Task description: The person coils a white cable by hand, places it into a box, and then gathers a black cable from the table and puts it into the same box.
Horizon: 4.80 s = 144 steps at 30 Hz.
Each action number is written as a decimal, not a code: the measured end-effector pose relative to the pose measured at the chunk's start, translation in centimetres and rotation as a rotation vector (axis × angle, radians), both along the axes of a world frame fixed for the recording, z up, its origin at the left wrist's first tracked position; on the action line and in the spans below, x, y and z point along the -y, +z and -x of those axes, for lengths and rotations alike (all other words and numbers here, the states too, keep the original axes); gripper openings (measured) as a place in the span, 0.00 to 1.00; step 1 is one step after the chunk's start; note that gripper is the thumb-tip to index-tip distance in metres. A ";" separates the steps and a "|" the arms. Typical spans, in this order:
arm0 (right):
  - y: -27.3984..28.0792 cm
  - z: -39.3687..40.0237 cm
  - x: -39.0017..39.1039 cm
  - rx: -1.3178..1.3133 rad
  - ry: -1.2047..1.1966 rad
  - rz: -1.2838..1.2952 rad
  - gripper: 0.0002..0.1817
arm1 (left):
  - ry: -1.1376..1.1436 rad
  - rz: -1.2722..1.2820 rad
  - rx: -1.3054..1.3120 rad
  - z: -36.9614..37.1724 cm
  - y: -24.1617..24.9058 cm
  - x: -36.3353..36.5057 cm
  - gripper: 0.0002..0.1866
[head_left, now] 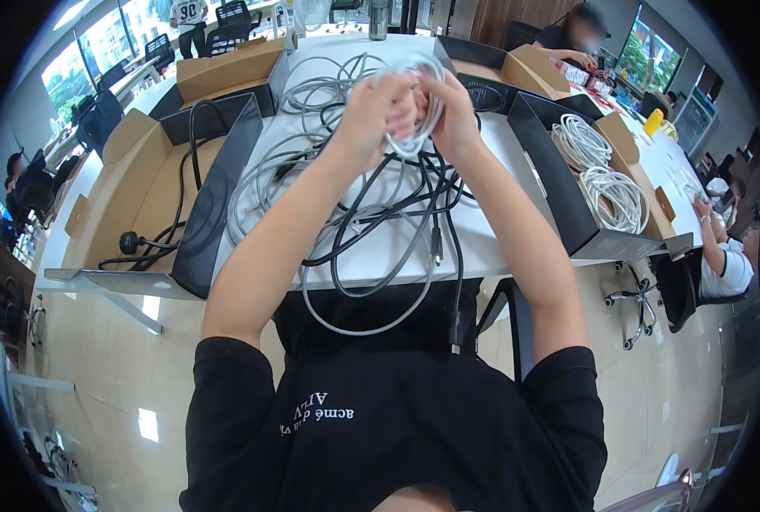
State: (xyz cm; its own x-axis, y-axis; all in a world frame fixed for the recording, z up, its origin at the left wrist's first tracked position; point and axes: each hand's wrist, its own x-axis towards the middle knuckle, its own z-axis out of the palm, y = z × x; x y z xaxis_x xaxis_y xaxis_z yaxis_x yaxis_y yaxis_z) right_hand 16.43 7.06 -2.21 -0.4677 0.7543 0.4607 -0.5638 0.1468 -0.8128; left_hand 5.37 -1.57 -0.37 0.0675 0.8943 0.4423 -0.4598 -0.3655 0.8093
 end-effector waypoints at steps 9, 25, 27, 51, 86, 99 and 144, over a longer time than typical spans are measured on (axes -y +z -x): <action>-1.3 2.0 2.3 0.448 0.223 -0.229 0.33 | 0.143 -0.223 0.253 1.8 1.7 0.5 0.18; -1.1 0.9 -0.1 0.940 -0.129 -1.049 0.12 | -0.359 0.082 0.504 5.0 0.8 -2.8 0.20; -1.9 1.1 -1.1 0.882 -0.169 -1.085 0.12 | -0.236 0.071 0.405 4.9 0.7 -2.9 0.20; -2.4 -1.0 -3.3 1.093 -0.409 -1.177 0.09 | 0.799 -0.768 -0.952 1.1 -2.4 -1.8 0.19; -0.4 -0.2 -1.4 0.144 -0.301 -0.460 0.22 | -0.106 0.024 0.028 2.5 0.4 -1.1 0.20; -0.2 -0.8 -0.7 0.147 0.043 -0.066 0.16 | -0.120 0.075 -0.105 1.6 -0.4 -1.0 0.19; -1.2 1.5 1.8 0.132 -0.104 -0.092 0.17 | 0.150 0.079 0.764 3.9 -0.6 -2.5 0.22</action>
State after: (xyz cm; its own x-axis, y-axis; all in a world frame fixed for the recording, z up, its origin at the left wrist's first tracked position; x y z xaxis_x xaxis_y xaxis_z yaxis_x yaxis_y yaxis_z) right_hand 14.91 5.26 -3.41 -0.4504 0.7589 0.4703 -0.4314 0.2762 -0.8588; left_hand 1.46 0.91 -0.98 -0.3541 0.9007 0.2516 -0.8503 -0.4221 0.3143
